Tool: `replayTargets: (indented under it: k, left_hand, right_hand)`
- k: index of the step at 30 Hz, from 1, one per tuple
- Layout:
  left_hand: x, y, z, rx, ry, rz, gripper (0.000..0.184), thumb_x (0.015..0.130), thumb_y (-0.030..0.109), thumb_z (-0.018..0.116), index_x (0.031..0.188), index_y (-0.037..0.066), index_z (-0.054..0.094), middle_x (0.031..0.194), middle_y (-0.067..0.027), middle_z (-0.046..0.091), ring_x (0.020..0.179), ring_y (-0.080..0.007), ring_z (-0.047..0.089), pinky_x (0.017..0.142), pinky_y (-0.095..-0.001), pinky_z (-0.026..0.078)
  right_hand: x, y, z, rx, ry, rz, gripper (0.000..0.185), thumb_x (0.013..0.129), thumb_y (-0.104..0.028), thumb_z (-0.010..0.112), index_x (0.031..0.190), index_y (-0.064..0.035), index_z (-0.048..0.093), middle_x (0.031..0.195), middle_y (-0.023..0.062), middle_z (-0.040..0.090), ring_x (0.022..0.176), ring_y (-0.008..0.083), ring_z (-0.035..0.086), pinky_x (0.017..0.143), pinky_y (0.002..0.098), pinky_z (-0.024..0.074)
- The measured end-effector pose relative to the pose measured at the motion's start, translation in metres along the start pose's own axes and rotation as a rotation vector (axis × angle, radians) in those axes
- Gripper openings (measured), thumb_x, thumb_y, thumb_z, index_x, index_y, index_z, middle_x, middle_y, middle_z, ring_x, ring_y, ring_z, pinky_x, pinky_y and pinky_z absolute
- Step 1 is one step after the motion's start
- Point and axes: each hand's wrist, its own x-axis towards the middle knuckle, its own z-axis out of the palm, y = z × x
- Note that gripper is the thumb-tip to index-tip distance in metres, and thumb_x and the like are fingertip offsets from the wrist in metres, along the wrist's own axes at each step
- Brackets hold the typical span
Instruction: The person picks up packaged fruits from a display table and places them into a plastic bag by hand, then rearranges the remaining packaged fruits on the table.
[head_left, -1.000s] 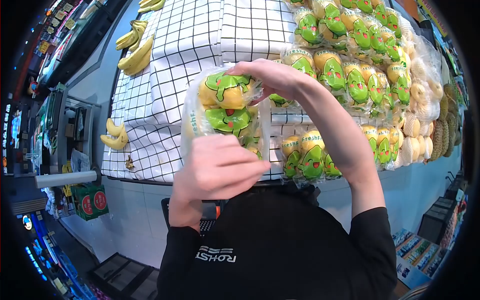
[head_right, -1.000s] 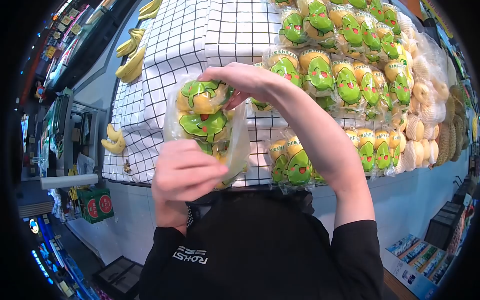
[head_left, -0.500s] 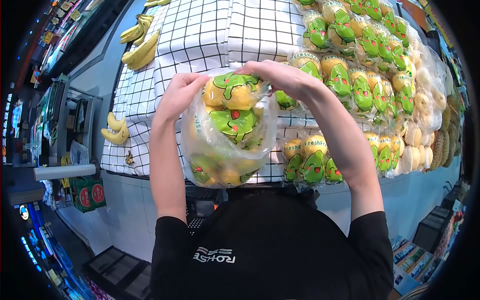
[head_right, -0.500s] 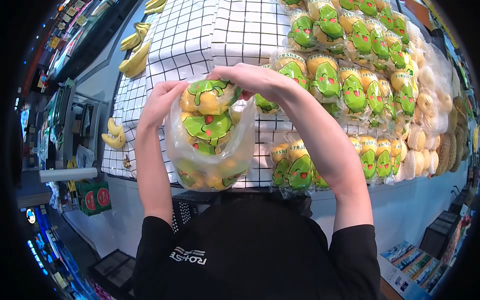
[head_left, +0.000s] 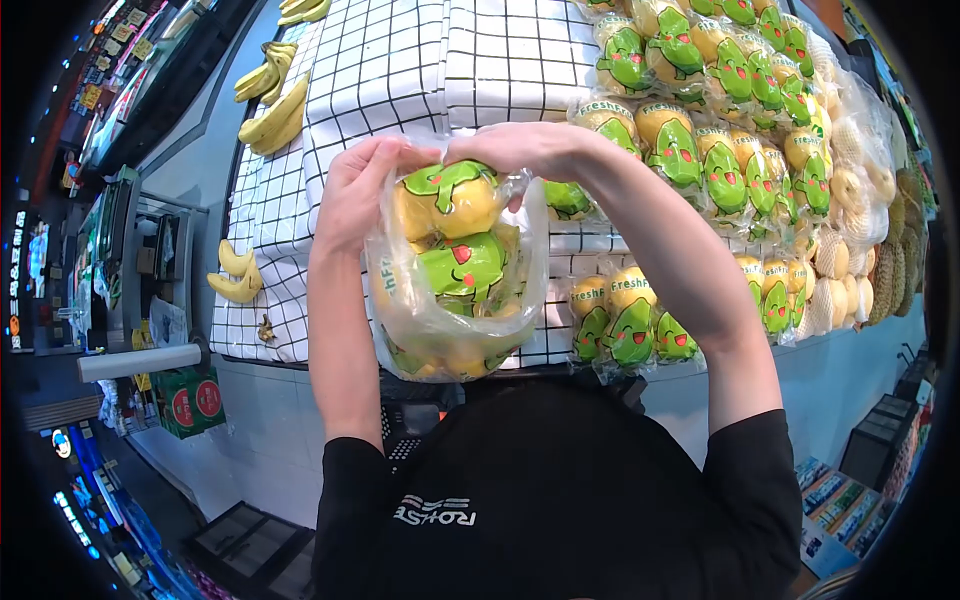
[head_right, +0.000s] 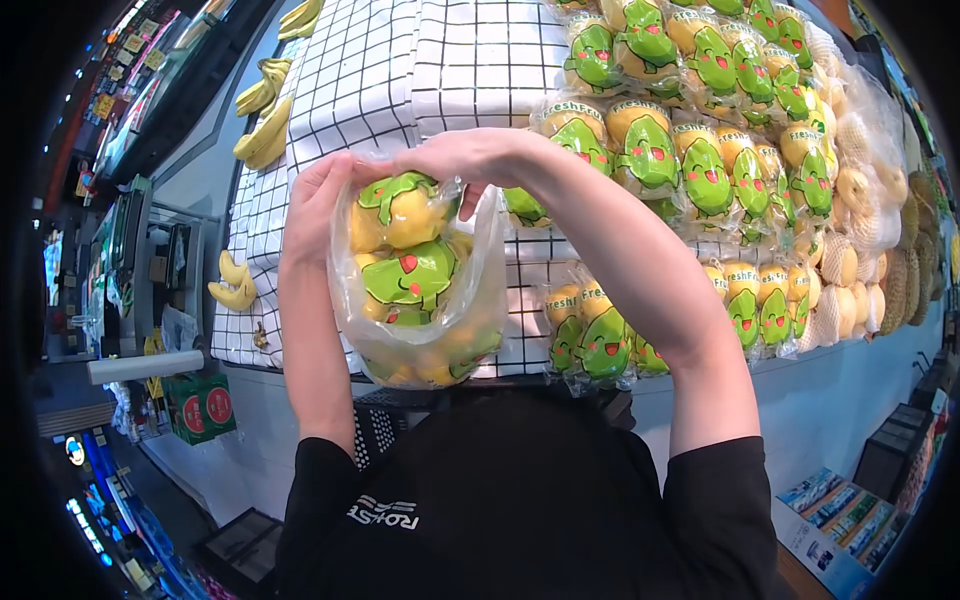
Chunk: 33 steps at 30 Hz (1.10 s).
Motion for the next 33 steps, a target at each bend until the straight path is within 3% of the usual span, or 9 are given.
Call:
replayTargets:
  k: [2, 3, 7, 10, 14, 15, 27, 30, 33]
  left_hand:
    - [0.003, -0.008, -0.006, 0.174, 0.129, 0.125, 0.034, 0.104, 0.021, 0.047, 0.098, -0.005, 0.067, 0.099, -0.0147, 0.071, 0.089, -0.017, 0.068, 0.083, -0.0311, 0.054]
    - [0.004, -0.01, -0.006, 0.173, 0.126, 0.124, 0.034, 0.104, 0.021, 0.047, 0.098, -0.005, 0.067, 0.099, -0.0147, 0.071, 0.089, -0.017, 0.068, 0.083, -0.0311, 0.054]
    - [0.0, -0.01, -0.001, 0.232, 0.215, 0.21, 0.033, 0.103, 0.022, 0.048, 0.099, -0.005, 0.067, 0.099, -0.0158, 0.071, 0.089, -0.0189, 0.068, 0.084, -0.0322, 0.054]
    - [-0.001, -0.006, -0.009, 0.247, 0.211, 0.185, 0.031, 0.102, 0.022, 0.05, 0.1, -0.005, 0.066, 0.1, -0.0171, 0.07, 0.089, -0.0214, 0.069, 0.084, -0.0344, 0.055]
    - [-0.003, -0.001, 0.0, 0.192, 0.185, 0.103, 0.03, 0.101, 0.022, 0.052, 0.099, -0.004, 0.066, 0.1, -0.0177, 0.07, 0.089, -0.0227, 0.069, 0.083, -0.0353, 0.055]
    - [-0.003, -0.001, -0.001, 0.194, 0.188, 0.101, 0.03, 0.101, 0.022, 0.052, 0.099, -0.004, 0.066, 0.1, -0.0177, 0.07, 0.089, -0.0227, 0.069, 0.083, -0.0353, 0.055]
    - [-0.001, -0.001, 0.002, 0.37, -0.081, -0.027, 0.029, 0.102, 0.017, 0.05, 0.112, -0.006, 0.066, 0.106, -0.0105, 0.07, 0.095, -0.0132, 0.064, 0.085, -0.0284, 0.052]
    - [-0.005, 0.006, 0.022, 0.629, -0.122, 0.061, 0.035, 0.097, 0.025, 0.059, 0.115, -0.004, 0.065, 0.108, -0.0112, 0.07, 0.097, -0.0175, 0.066, 0.086, -0.031, 0.052]
    - [-0.007, 0.018, 0.035, 1.094, -0.141, 0.146, 0.059, 0.077, 0.044, 0.075, 0.118, 0.002, 0.066, 0.106, -0.0151, 0.07, 0.096, -0.0288, 0.067, 0.087, -0.0357, 0.051]
  right_hand:
    - [0.004, 0.005, -0.001, 0.018, -0.02, 0.07, 0.056, 0.092, -0.045, 0.046, 0.13, -0.0061, 0.057, 0.124, 0.0149, 0.06, 0.104, 0.0213, 0.063, 0.068, 0.0319, 0.0601]
    - [0.008, 0.013, 0.008, 0.06, 0.156, -0.068, 0.053, 0.094, -0.049, 0.05, 0.109, -0.0018, 0.069, 0.098, 0.0134, 0.069, 0.081, 0.0178, 0.063, 0.06, 0.0368, 0.0523]
    - [0.011, 0.02, -0.003, -0.385, 0.496, 0.03, 0.055, 0.091, -0.051, 0.058, 0.085, 0.0012, 0.075, 0.07, 0.007, 0.065, 0.065, 0.0173, 0.06, 0.058, 0.0339, 0.0468]
    - [-0.002, 0.032, -0.015, -0.286, 0.456, -0.069, 0.056, 0.091, -0.052, 0.059, 0.09, 0.0012, 0.075, 0.068, 0.0054, 0.064, 0.064, 0.0168, 0.058, 0.058, 0.0329, 0.0458]
    - [-0.015, 0.042, -0.009, -0.096, 0.341, -0.113, 0.073, 0.092, -0.064, 0.048, 0.12, 0.0004, 0.067, 0.115, 0.0154, 0.067, 0.1, 0.0235, 0.061, 0.09, 0.0342, 0.0455]
    - [-0.021, 0.035, -0.007, -0.115, 0.318, -0.049, 0.079, 0.092, -0.067, 0.044, 0.13, -0.0001, 0.06, 0.135, 0.016, 0.058, 0.114, 0.0257, 0.056, 0.102, 0.0371, 0.0393]
    - [-0.015, 0.023, -0.005, -0.15, 0.243, 0.094, 0.07, 0.087, -0.064, 0.054, 0.116, -0.0027, 0.07, 0.109, 0.0091, 0.07, 0.082, 0.0166, 0.058, 0.078, 0.0317, 0.0492]
    - [-0.016, 0.022, -0.005, -0.134, 0.251, 0.092, 0.066, 0.087, -0.062, 0.056, 0.113, -0.003, 0.071, 0.099, 0.0061, 0.069, 0.079, 0.0142, 0.056, 0.075, 0.031, 0.0486]
    - [-0.02, 0.017, -0.003, -0.094, 0.245, 0.099, 0.06, 0.09, -0.056, 0.057, 0.113, -0.0022, 0.071, 0.088, 0.0053, 0.067, 0.078, 0.0133, 0.057, 0.073, 0.0302, 0.0481]
